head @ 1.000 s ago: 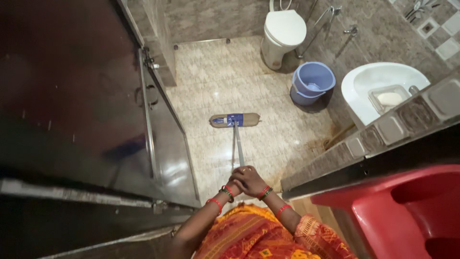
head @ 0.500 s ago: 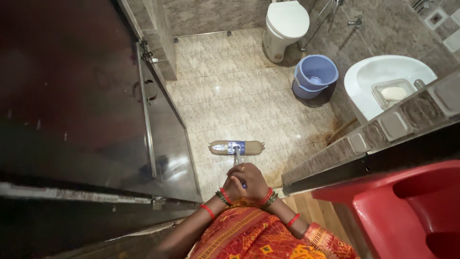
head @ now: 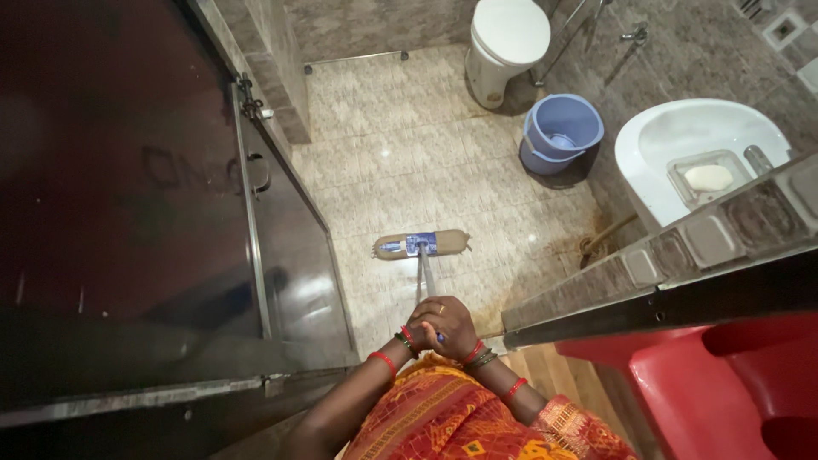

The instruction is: The person mops the floor in a bathroom using a long-handled mop.

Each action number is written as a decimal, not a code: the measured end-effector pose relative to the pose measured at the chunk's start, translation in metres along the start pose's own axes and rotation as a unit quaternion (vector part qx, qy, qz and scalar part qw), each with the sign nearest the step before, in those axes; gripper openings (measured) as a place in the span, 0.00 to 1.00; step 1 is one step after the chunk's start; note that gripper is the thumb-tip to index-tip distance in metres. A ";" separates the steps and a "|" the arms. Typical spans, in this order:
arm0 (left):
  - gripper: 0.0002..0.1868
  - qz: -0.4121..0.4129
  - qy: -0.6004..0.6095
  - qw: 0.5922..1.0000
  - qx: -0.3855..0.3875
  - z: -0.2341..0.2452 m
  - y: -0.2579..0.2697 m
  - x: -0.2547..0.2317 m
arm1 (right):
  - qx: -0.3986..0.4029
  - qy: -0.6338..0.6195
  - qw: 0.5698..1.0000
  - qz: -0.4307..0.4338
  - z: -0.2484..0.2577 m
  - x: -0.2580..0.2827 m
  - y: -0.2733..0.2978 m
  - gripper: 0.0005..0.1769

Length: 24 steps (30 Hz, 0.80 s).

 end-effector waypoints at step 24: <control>0.22 0.150 0.073 0.966 0.199 -0.022 0.024 -0.009 | 0.124 0.058 0.988 -0.070 -0.025 -0.036 0.056 0.16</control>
Point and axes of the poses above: each hand's wrist, its own y-axis away from the middle knuckle, its own z-axis out of the back of the hand, x = y × z, the point moved 7 cm from there along -y, towards the middle knuckle, and after that the axes turned 13 degrees about -y, right-handed, at the moved point
